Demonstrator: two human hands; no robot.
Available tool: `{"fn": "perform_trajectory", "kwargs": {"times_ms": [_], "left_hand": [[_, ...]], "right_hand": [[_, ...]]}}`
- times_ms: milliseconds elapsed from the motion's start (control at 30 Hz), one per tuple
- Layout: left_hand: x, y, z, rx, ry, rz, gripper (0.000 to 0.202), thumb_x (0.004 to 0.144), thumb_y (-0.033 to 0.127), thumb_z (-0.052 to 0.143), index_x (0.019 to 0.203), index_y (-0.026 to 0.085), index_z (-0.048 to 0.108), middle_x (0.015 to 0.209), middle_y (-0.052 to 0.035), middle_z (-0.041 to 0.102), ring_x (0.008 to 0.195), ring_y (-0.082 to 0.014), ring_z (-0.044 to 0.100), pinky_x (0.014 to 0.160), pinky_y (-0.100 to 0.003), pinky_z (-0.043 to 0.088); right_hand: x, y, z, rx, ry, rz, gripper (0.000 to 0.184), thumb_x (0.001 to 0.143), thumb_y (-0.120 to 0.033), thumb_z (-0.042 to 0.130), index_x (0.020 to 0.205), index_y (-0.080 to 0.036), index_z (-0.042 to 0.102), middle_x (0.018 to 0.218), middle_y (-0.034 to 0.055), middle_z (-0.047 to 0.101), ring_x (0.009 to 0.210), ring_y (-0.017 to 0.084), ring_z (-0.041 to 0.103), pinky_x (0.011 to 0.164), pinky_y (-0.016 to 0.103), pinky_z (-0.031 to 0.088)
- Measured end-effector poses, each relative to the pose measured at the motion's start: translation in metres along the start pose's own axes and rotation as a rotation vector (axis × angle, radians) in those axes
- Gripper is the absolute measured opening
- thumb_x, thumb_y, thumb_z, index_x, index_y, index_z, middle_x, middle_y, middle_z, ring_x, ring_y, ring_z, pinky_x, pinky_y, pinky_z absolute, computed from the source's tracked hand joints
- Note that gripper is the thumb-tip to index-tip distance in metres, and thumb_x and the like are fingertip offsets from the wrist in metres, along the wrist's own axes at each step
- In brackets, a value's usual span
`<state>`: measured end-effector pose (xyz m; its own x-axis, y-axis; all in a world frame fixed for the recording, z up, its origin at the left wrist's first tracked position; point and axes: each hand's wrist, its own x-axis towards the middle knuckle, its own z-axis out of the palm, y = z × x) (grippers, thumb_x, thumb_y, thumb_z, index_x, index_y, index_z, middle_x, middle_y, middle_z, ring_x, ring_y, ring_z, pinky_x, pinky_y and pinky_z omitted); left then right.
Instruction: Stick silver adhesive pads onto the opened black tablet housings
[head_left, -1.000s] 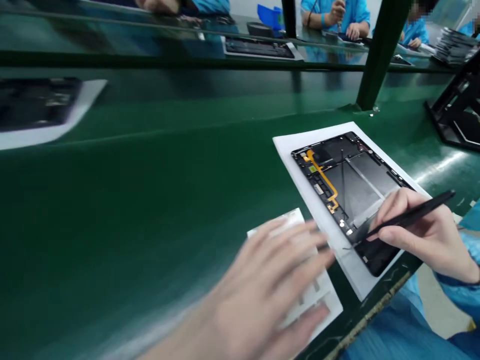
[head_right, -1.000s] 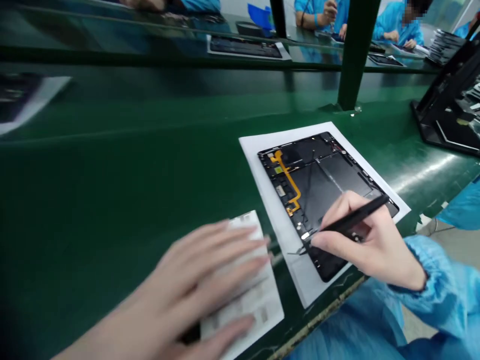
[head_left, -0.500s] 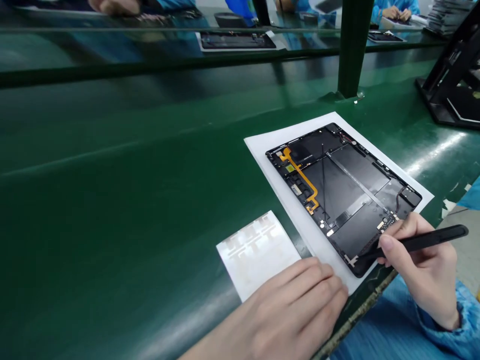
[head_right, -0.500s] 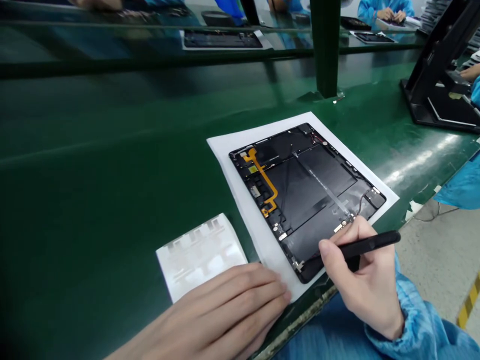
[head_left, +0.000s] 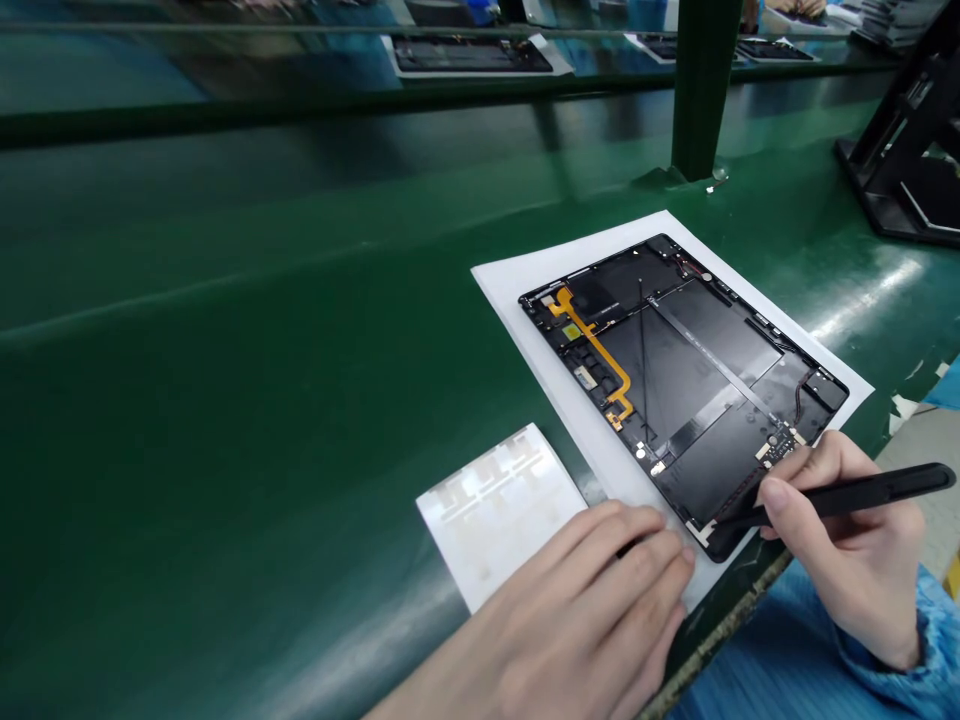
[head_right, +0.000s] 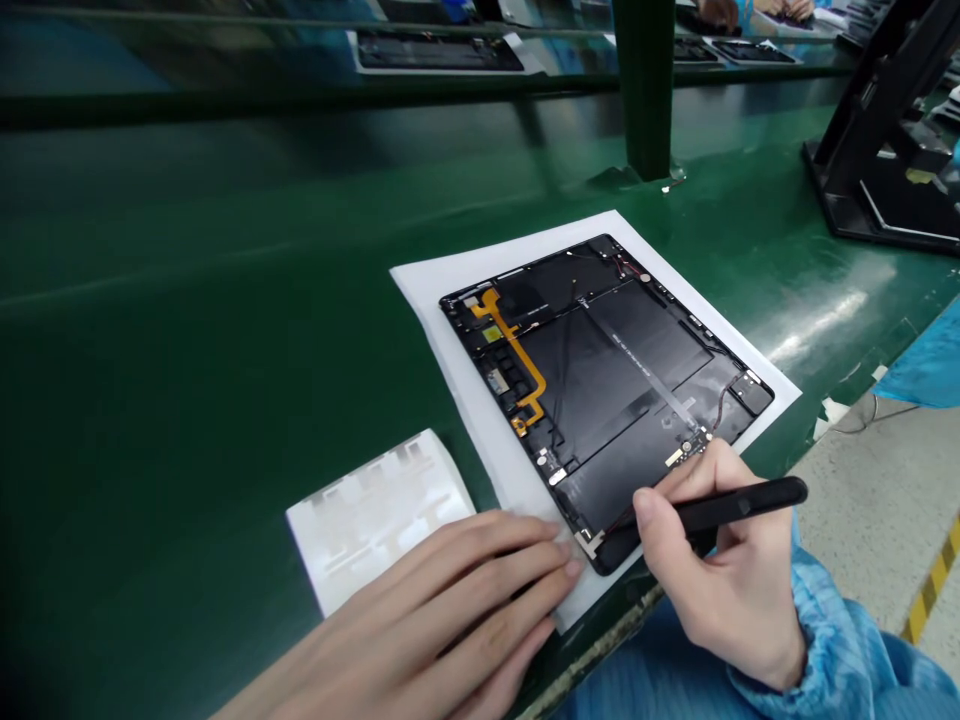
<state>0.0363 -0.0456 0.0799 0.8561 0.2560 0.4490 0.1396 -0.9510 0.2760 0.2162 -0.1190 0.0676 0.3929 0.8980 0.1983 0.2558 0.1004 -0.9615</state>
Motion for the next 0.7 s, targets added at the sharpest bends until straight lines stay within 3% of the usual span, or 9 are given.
{"fn": "perform_trajectory", "kwargs": {"times_ms": [367, 500, 700], "left_hand": [[-0.006, 0.001, 0.008, 0.037, 0.049, 0.025, 0.038, 0.097, 0.007, 0.034, 0.086, 0.01, 0.07, 0.087, -0.0066, 0.072, 0.085, -0.02, 0.064, 0.086, -0.033, 0.055], [-0.004, 0.0, 0.001, 0.004, -0.011, -0.009, 0.029, 0.097, 0.01, 0.04, 0.098, 0.009, 0.069, 0.091, -0.0069, 0.072, 0.09, -0.0207, 0.063, 0.086, -0.032, 0.056], [0.002, 0.001, 0.0, -0.056, -0.038, -0.059, 0.034, 0.098, 0.009, 0.033, 0.102, 0.008, 0.067, 0.087, -0.008, 0.069, 0.089, -0.0223, 0.062, 0.077, -0.032, 0.058]], "right_hand": [[-0.001, 0.003, 0.002, 0.034, 0.036, -0.054, 0.024, 0.089, -0.023, 0.063, 0.068, -0.023, 0.05, 0.061, -0.0028, 0.055, 0.054, 0.013, 0.053, 0.047, 0.023, 0.046], [0.0, 0.004, 0.002, 0.041, 0.036, -0.064, 0.024, 0.088, -0.022, 0.063, 0.068, -0.023, 0.051, 0.061, -0.0025, 0.055, 0.054, 0.012, 0.053, 0.048, 0.023, 0.046], [0.0, 0.002, 0.001, 0.044, 0.014, -0.035, 0.024, 0.088, -0.024, 0.063, 0.068, -0.023, 0.051, 0.061, -0.0028, 0.054, 0.054, 0.013, 0.052, 0.049, 0.024, 0.045]]}}
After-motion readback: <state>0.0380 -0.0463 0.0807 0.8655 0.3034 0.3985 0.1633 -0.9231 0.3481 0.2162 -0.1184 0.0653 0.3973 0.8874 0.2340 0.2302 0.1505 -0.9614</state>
